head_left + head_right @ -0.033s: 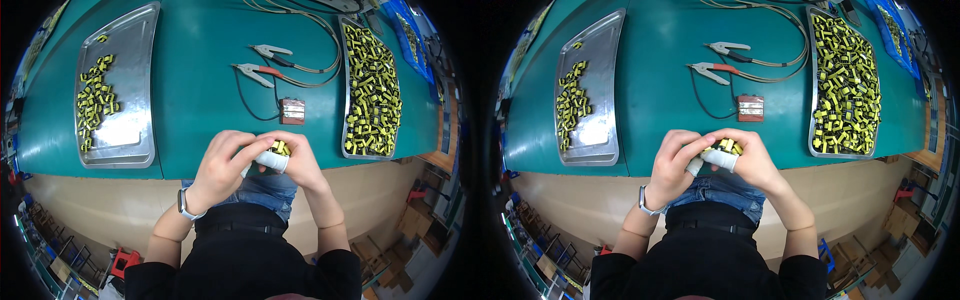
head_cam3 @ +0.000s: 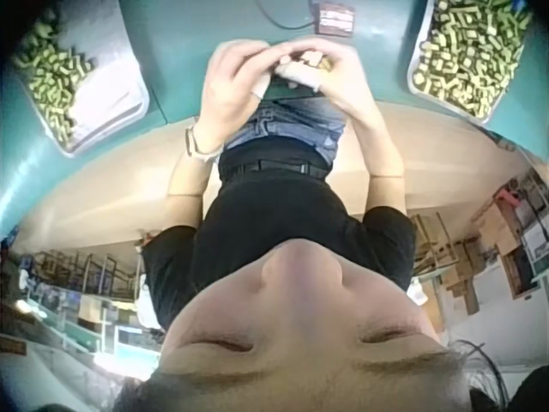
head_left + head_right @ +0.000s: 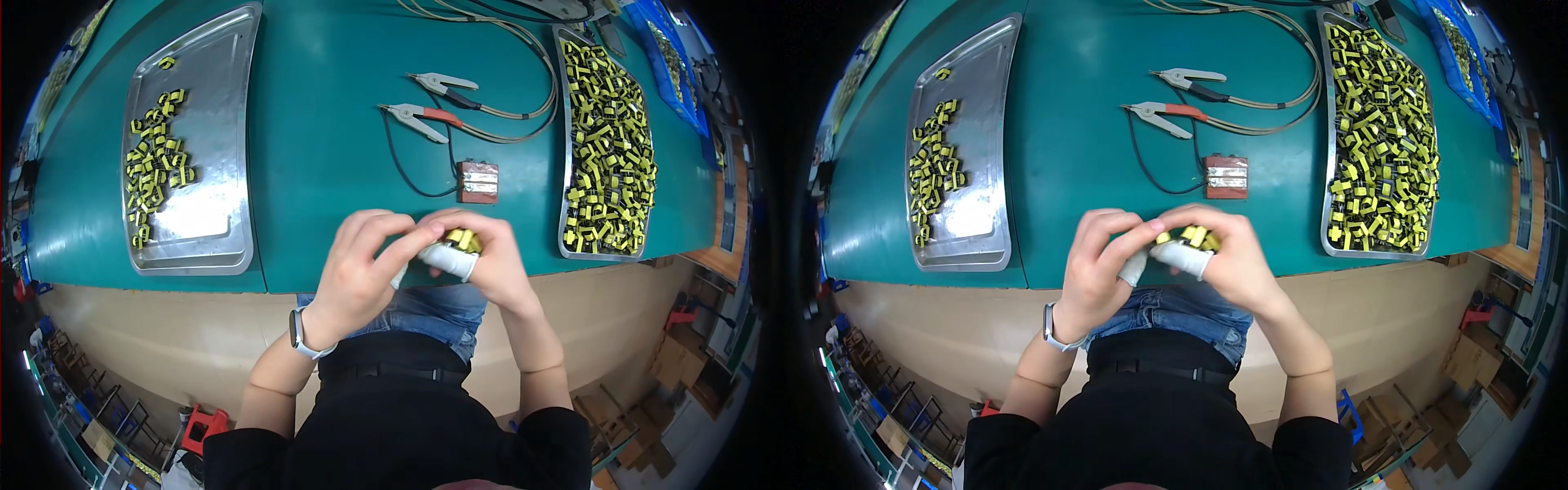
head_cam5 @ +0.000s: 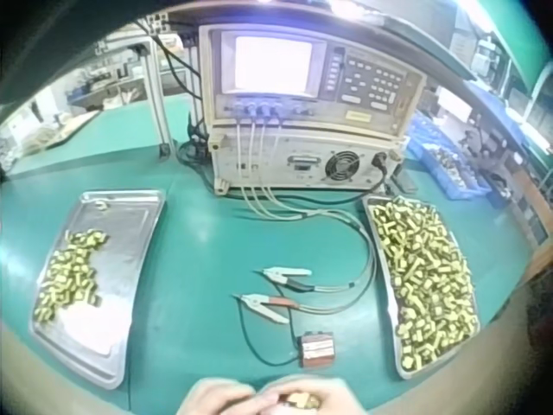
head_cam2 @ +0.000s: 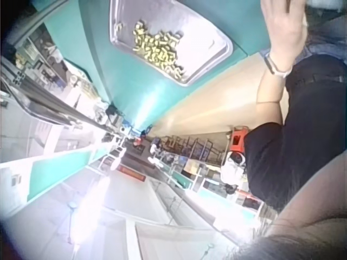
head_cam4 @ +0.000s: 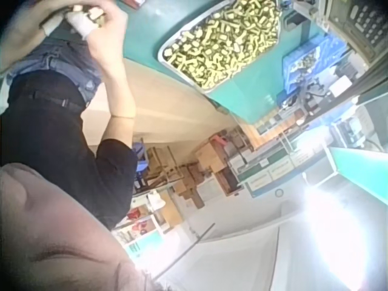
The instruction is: The recorder is assembling small electronic components on a green workbench, placing them into a testing jig or container.
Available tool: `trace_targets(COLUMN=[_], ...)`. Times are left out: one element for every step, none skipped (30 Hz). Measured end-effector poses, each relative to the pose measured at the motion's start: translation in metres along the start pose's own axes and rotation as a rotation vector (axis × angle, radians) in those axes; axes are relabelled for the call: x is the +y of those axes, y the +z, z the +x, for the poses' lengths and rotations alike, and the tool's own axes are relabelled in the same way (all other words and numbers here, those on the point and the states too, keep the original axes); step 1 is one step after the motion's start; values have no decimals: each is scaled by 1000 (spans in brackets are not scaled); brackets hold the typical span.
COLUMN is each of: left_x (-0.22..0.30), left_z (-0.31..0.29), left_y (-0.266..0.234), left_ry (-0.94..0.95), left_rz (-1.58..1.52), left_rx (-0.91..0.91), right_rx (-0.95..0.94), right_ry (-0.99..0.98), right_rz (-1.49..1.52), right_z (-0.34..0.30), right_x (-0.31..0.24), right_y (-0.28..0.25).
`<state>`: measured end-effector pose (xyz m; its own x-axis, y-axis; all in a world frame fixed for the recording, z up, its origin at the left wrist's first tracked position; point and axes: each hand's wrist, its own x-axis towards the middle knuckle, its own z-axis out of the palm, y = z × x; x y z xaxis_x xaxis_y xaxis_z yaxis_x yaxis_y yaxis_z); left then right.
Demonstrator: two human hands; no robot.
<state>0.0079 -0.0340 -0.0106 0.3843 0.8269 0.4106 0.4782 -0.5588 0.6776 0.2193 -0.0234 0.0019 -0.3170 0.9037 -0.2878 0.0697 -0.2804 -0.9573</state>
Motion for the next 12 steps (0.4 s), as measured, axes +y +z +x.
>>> trace_targets(left_x=[-3,-7,-11,-15,-20,-25,-28,-30,-30,-29,-29,-30], left_z=[-1,-2,-6,-11,-16,-20,-22,-23,-24,-21,-21,-22], left_y=[-1,-3,-7,-11,-13,-12,-12,-13,-13,-14,-13,-13], left_ry=[-9,-19,-62,-103,-144,-191,-189,-229,-272,-275,-288,-298], left_rz=[27,55,85,110,135,144,137,72,10,10,2,-4], left_rx=[15,29,46,75,104,149,149,173,194,204,200,197], right_rx=[76,203,296,392,390,394,406,417,419,408,397,397], right_ry=[-278,-321,-357,-391,-400,-397,-375,-353,-350,-334,-319,-311], right_rz=[-214,-383,-472,-564,-555,-561,-617,-672,-674,-670,-666,-662], right_z=[3,-1,0,2,5,6,6,6,5,4,4,4], right_x=[2,-3,-1,3,3,3,4,4,4,3,1,-1], right_y=[-5,-13,-21,-30,-38,-44,-48,-50,-50,-50,-50,-48])
